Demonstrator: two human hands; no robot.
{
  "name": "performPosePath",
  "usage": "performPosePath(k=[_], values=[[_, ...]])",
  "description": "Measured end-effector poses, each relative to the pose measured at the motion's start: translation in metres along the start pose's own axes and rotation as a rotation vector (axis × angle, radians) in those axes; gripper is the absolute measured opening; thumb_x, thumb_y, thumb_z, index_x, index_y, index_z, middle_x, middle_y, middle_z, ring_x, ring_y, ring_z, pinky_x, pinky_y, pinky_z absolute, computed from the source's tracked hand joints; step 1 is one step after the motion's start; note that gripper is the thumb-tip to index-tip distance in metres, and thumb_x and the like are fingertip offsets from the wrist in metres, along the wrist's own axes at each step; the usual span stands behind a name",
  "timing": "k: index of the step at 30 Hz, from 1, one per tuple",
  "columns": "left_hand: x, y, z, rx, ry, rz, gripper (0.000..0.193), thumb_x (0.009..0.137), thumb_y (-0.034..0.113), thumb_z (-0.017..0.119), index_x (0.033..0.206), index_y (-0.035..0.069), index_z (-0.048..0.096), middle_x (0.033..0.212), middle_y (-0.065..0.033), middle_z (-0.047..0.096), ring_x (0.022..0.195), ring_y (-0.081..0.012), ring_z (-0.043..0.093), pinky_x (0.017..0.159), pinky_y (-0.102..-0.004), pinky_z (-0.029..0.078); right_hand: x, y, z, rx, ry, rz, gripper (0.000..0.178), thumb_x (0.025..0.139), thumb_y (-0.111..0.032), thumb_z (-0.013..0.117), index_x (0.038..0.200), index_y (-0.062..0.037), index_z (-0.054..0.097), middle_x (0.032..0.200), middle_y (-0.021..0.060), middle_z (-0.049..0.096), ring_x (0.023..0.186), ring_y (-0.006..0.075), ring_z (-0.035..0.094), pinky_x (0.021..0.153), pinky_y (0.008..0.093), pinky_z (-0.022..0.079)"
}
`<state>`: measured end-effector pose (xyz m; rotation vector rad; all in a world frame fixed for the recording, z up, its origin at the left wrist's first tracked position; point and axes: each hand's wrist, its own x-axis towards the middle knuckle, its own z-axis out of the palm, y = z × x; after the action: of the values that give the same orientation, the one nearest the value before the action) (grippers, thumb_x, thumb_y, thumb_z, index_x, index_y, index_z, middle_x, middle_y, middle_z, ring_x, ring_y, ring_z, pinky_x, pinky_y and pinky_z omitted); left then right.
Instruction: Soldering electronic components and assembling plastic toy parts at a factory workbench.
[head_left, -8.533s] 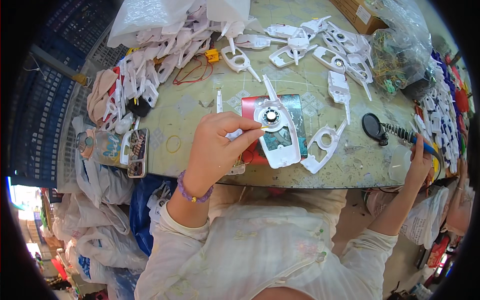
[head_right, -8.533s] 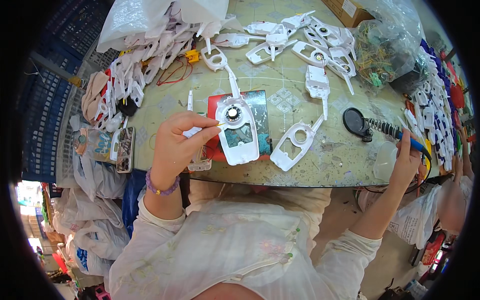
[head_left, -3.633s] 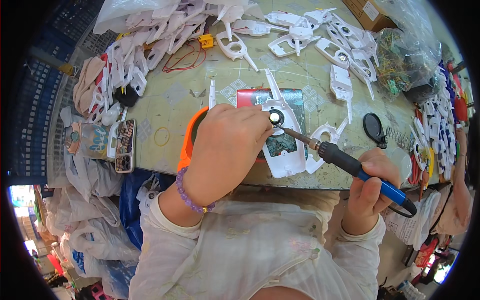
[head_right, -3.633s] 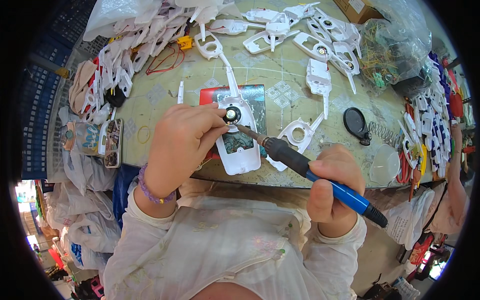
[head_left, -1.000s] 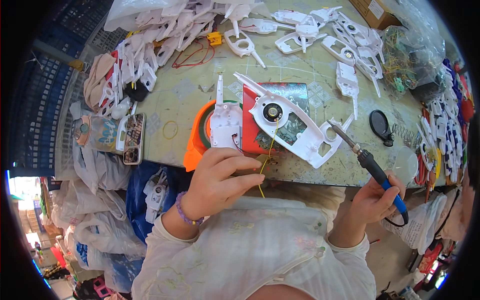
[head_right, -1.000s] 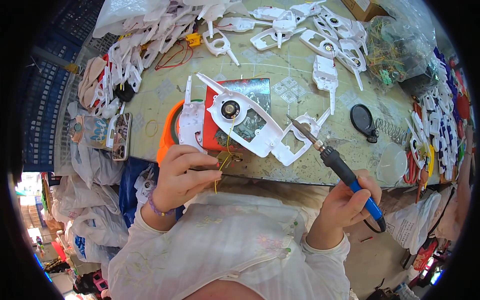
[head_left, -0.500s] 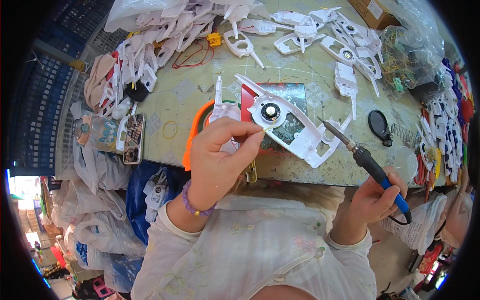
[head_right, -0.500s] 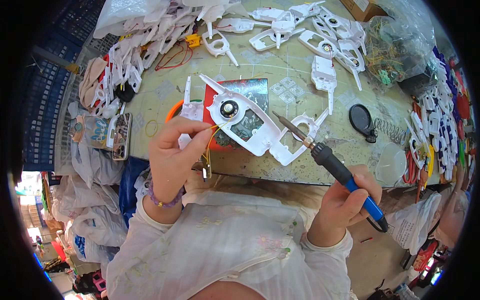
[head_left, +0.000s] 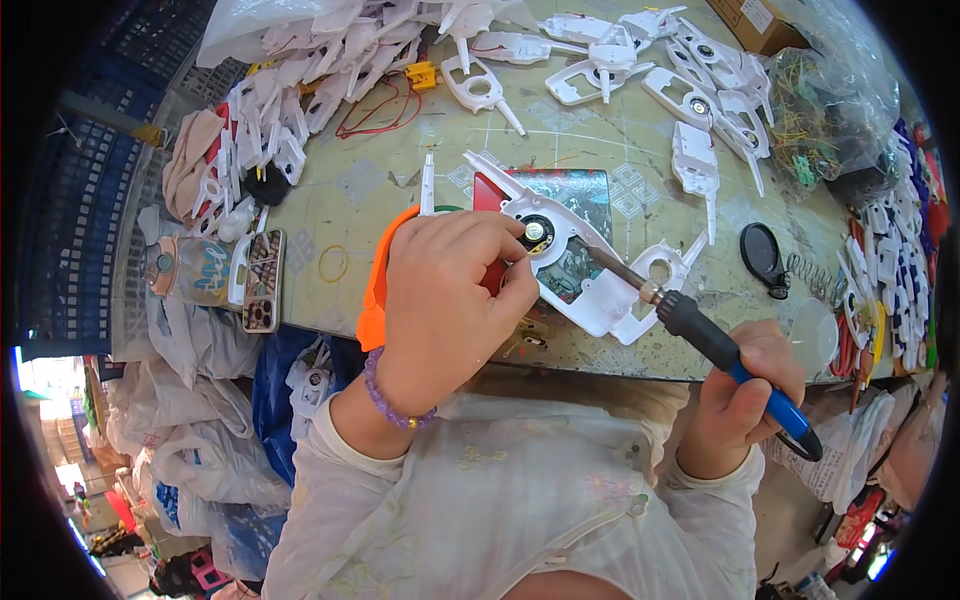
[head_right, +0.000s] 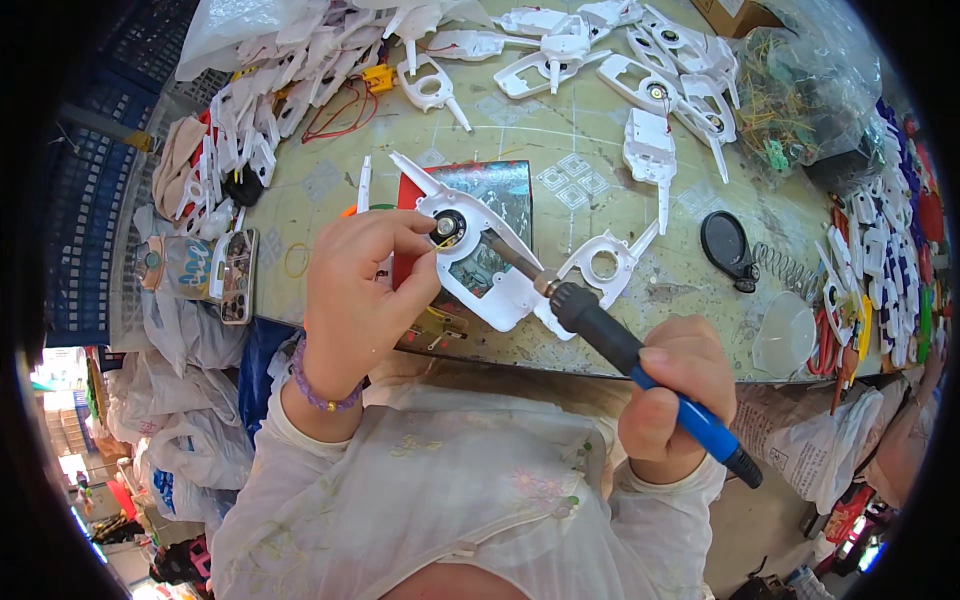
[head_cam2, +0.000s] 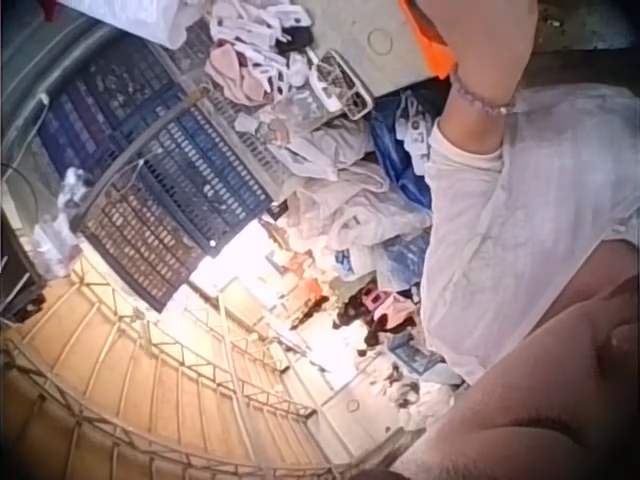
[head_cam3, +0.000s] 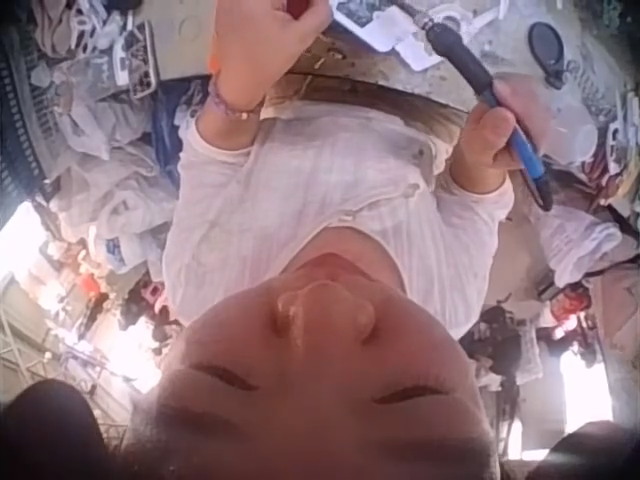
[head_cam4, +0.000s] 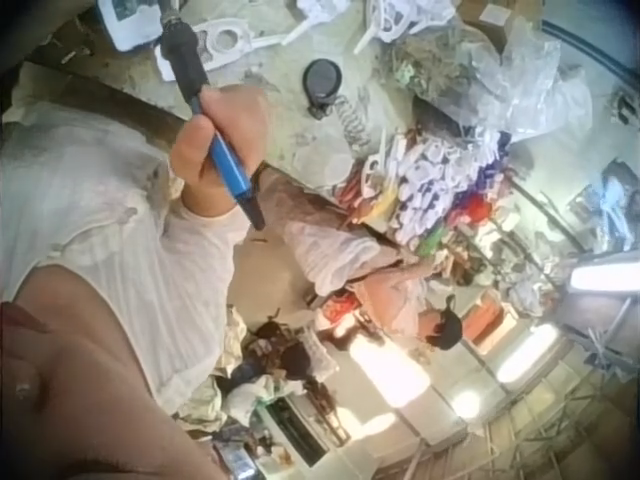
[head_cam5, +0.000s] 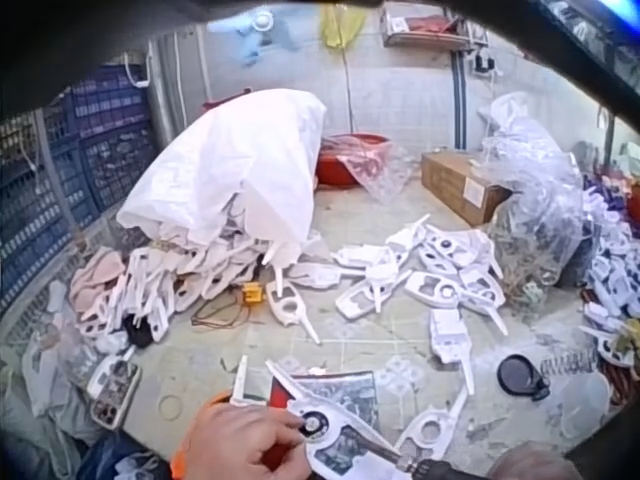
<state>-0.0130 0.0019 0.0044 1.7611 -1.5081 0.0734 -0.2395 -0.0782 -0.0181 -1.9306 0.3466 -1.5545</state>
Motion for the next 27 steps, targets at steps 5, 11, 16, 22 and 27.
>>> performPosePath(k=[5, 11, 16, 22, 27], values=[[0.005, 0.005, -0.004, 0.088, -0.08, 0.018, 0.007, 0.065, 0.005, 0.063, 0.067, 0.006, 0.057, 0.079, -0.0029, 0.064, 0.077, -0.0226, 0.059, 0.074, -0.036, 0.039, 0.01, 0.002, -0.002, 0.004, -0.132, -0.027, 0.024, 0.087, -0.025, 0.057, 0.092, -0.002, 0.055, 0.069, 0.0072, 0.053, 0.057, 0.0192, 0.048, 0.052, 0.0303, 0.039], [0.009, 0.007, -0.008, 0.122, -0.119, 0.065, 0.007, 0.064, 0.004, 0.062, 0.066, 0.007, 0.056, 0.078, -0.002, 0.063, 0.078, -0.0212, 0.059, 0.075, -0.0369, 0.038, 0.013, 0.002, 0.001, 0.051, -0.152, -0.019, 0.021, 0.082, -0.019, 0.064, 0.093, -0.0024, 0.058, 0.07, 0.0068, 0.058, 0.057, 0.0205, 0.051, 0.053, 0.0316, 0.042], [0.009, 0.007, -0.008, 0.135, -0.13, 0.08, 0.007, 0.064, 0.004, 0.063, 0.066, 0.007, 0.057, 0.08, -0.0018, 0.063, 0.078, -0.0207, 0.059, 0.077, -0.0373, 0.038, 0.014, 0.003, 0.0, 0.048, -0.161, -0.02, 0.022, 0.081, -0.018, 0.065, 0.094, -0.0017, 0.058, 0.069, 0.0068, 0.058, 0.057, 0.0205, 0.051, 0.053, 0.0317, 0.042], [0.01, 0.008, -0.011, 0.159, -0.158, 0.09, 0.006, 0.065, 0.005, 0.064, 0.068, 0.007, 0.058, 0.082, -0.0015, 0.063, 0.082, -0.0195, 0.059, 0.081, -0.0384, 0.038, 0.015, 0.002, -0.001, 0.053, -0.176, -0.013, 0.02, 0.081, -0.017, 0.065, 0.092, -0.0015, 0.059, 0.069, 0.0067, 0.057, 0.057, 0.0204, 0.051, 0.053, 0.0315, 0.042], [0.01, 0.007, -0.012, 0.158, -0.176, 0.107, 0.006, 0.066, 0.005, 0.064, 0.069, 0.007, 0.059, 0.083, -0.0009, 0.063, 0.082, -0.0193, 0.059, 0.082, -0.0389, 0.038, 0.017, 0.003, -0.001, 0.048, -0.181, -0.013, 0.019, 0.081, -0.017, 0.064, 0.091, -0.0018, 0.059, 0.068, 0.0062, 0.057, 0.057, 0.0201, 0.051, 0.053, 0.0313, 0.041]])
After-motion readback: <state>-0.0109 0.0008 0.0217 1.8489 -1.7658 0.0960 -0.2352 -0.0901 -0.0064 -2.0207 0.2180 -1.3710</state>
